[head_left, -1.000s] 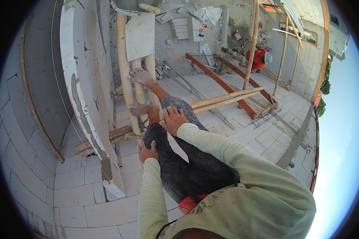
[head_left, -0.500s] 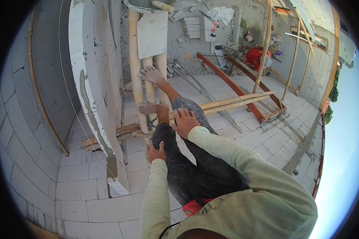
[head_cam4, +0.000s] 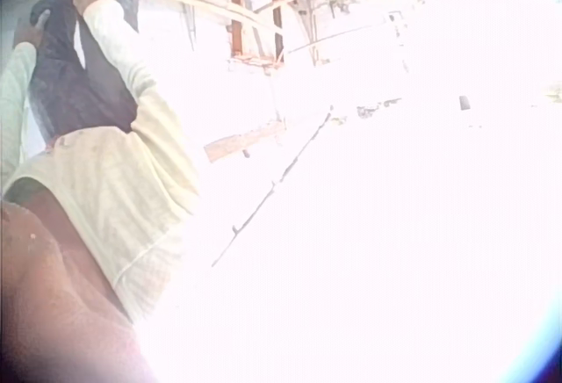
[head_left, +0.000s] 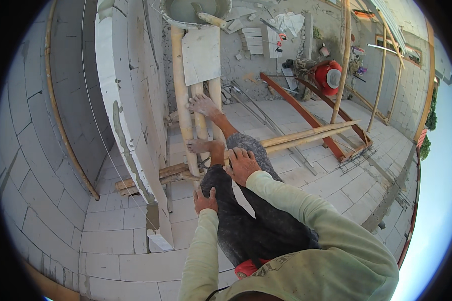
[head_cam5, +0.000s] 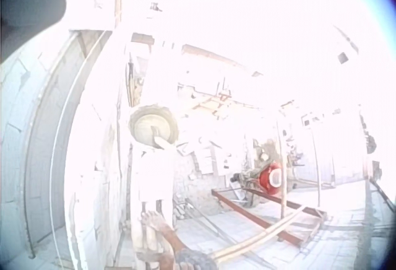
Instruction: The person places a masonry block onto a layer of mortar, taps it with a hammer to level it, applies more mortar to the top of the blocks with a trowel, and adjusts the positioning along a string line.
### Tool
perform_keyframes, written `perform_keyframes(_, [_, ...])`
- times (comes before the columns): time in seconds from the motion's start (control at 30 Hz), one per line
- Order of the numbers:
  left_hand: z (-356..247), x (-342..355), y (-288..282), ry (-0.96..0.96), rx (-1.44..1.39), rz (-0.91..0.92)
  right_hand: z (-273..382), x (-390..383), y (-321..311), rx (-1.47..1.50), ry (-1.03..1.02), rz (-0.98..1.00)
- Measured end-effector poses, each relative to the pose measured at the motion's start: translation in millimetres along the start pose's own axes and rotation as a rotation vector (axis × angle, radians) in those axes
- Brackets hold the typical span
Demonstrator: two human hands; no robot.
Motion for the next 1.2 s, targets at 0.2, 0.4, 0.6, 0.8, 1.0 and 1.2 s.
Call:
perform_keyframes(0.2, [-10, 3, -1, 0.018, 0.045, 0.018, -7, 3, -4, 0.06, 0.041, 0.024])
perform_keyframes(0.4, [-10, 9, -8, 0.037, 0.045, 0.029, -57, 21, -14, 0.343, 0.273, -0.037])
perform_keyframes(0.6, [-25, 7, -9, 0.172, -0.032, 0.129, -129, 22, -15, 0.375, 0.502, 0.103])
perform_keyframes(0.8, [-33, 12, -39, 0.354, -0.062, 0.082, -217, -52, 94, 0.351, 0.577, 0.265])
perform_keyframes(1.0, [-31, 23, -87, 0.334, -0.046, 0.034, -274, -108, 106, 0.322, 0.736, 0.351])
perform_keyframes(1.2, [-53, 31, -102, 0.36, -0.108, 0.04, -265, -40, 60, 0.365, 0.661, 0.072])
Point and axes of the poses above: each hand's wrist, its own x-axis towards the middle knuckle, its own y-axis out of the palm, z = x × y, the point moved 9 cm from there along x, towards the middle knuckle, and after that the axes turned 11 degrees about -x, right-handed, at the moved point
